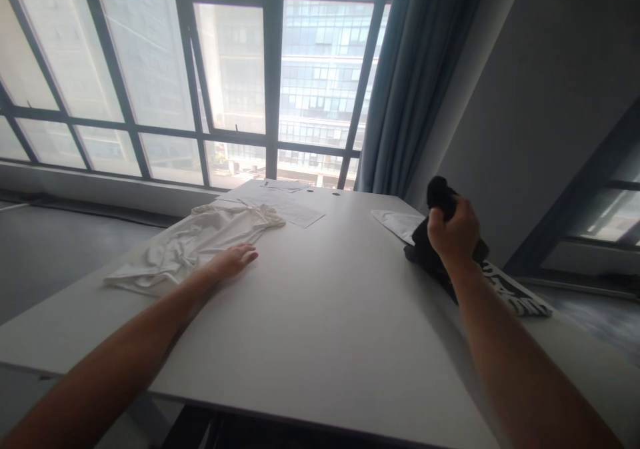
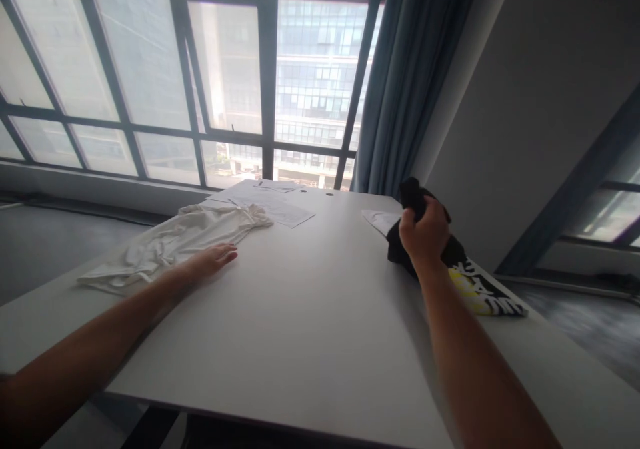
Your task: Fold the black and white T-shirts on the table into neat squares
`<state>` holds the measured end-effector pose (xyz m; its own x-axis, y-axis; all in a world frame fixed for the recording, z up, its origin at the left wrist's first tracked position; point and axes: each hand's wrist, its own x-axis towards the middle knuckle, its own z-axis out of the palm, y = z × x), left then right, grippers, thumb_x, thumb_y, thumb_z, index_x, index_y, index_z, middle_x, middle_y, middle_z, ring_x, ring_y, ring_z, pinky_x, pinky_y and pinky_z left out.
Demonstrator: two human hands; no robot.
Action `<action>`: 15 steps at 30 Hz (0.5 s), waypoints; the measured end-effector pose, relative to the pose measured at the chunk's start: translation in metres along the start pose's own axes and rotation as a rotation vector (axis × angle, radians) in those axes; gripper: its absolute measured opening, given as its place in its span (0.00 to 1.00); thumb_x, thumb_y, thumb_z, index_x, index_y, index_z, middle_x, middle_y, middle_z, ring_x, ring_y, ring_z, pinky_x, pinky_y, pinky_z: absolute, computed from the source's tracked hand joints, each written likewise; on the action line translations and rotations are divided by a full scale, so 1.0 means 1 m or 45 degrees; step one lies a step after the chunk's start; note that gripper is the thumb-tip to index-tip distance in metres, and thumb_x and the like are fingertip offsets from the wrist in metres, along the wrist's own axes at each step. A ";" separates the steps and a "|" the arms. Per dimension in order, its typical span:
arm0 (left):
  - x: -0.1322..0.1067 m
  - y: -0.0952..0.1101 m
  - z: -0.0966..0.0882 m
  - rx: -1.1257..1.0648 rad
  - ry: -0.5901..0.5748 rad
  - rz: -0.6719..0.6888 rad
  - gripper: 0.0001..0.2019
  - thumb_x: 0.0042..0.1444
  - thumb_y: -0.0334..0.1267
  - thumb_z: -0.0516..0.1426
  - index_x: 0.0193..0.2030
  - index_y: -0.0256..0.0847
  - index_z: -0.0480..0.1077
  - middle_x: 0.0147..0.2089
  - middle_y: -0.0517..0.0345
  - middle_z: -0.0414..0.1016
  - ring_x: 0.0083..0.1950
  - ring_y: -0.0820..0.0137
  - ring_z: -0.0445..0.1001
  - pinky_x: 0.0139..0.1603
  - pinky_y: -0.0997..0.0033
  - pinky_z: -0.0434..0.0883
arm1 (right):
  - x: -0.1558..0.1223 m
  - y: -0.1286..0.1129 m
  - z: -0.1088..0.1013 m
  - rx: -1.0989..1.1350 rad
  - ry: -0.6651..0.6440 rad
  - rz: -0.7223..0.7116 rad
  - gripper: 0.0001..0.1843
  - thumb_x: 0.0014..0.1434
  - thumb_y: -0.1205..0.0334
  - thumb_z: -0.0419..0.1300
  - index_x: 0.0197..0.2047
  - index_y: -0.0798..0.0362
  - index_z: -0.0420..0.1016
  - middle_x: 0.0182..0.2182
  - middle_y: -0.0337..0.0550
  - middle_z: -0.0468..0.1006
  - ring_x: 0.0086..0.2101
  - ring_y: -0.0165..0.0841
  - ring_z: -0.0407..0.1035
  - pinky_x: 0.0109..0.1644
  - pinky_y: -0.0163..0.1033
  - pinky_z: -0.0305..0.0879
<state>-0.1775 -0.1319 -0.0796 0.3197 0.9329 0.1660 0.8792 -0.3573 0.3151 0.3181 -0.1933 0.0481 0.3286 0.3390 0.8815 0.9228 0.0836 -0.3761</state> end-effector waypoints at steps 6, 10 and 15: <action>-0.011 0.057 0.003 -0.410 0.193 0.237 0.38 0.61 0.59 0.50 0.70 0.34 0.58 0.69 0.39 0.64 0.68 0.53 0.65 0.68 0.53 0.62 | -0.018 -0.153 0.023 0.935 -0.685 -0.463 0.20 0.60 0.52 0.59 0.52 0.53 0.76 0.42 0.45 0.80 0.43 0.41 0.73 0.51 0.48 0.69; -0.011 0.076 0.009 -0.885 0.321 0.210 0.41 0.56 0.61 0.57 0.69 0.35 0.60 0.63 0.40 0.71 0.61 0.51 0.72 0.59 0.55 0.72 | -0.048 -0.212 0.055 1.176 -0.965 -0.555 0.19 0.60 0.53 0.60 0.51 0.52 0.78 0.45 0.44 0.81 0.45 0.40 0.74 0.53 0.45 0.67; -0.007 0.063 0.000 -1.068 0.474 -0.058 0.30 0.55 0.61 0.57 0.49 0.34 0.76 0.48 0.45 0.82 0.50 0.51 0.79 0.48 0.58 0.77 | -0.079 -0.220 0.099 1.126 -1.103 -0.426 0.17 0.60 0.54 0.59 0.47 0.53 0.80 0.42 0.45 0.82 0.43 0.40 0.75 0.51 0.44 0.67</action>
<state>-0.1240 -0.1611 -0.0605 0.0289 0.9241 0.3812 0.2972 -0.3720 0.8794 0.0695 -0.1456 0.0334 -0.4372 0.6493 0.6223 0.3782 0.7605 -0.5278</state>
